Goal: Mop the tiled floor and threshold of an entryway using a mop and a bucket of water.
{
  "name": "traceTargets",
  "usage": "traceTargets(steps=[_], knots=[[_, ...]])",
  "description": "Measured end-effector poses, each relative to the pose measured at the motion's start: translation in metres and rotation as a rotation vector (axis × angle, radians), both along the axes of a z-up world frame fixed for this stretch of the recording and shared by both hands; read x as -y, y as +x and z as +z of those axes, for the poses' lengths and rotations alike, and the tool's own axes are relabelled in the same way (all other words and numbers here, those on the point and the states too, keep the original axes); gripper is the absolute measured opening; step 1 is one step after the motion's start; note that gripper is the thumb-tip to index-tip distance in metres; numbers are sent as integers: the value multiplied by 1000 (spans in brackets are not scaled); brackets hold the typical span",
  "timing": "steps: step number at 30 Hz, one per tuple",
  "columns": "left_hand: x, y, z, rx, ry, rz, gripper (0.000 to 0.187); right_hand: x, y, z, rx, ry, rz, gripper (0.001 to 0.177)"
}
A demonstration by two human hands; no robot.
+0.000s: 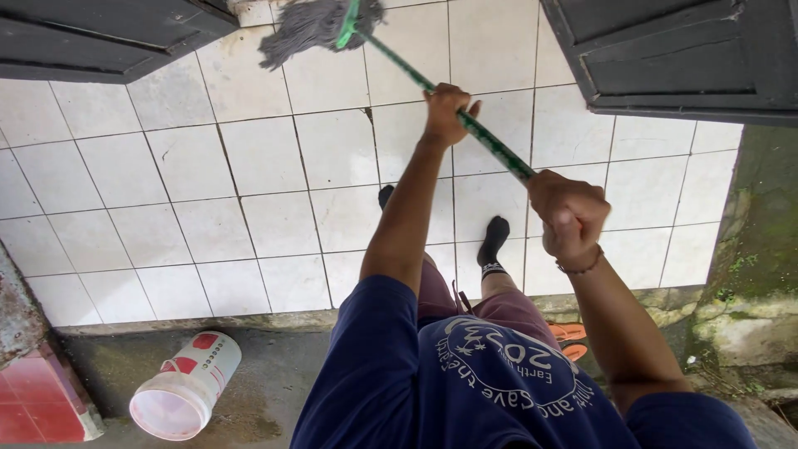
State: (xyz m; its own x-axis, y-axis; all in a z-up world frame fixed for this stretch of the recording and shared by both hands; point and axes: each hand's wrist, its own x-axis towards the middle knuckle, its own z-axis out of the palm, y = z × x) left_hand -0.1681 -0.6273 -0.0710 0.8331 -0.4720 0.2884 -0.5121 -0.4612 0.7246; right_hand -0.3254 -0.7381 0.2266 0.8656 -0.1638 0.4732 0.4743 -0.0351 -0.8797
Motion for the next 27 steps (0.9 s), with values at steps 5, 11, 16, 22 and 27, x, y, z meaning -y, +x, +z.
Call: traceTargets(steps=[5, 11, 16, 22, 27], knots=[[175, -103, 5, -165, 55, -302, 35, 103, -120, -12, 56, 56, -247, 51], [285, -233, 39, -325, 83, -529, 37, 189, -265, -3, -32, 43, -489, 53], [289, -315, 70, -479, 117, -698, 45, 196, -335, 34, -110, -10, -546, 55], [264, -314, 67, -439, 234, -847, 31, 182, -314, 58, -182, -240, -130, 46], [241, -206, 0, -201, 231, -683, 21, 193, -245, -11, -62, -217, -53, 37]])
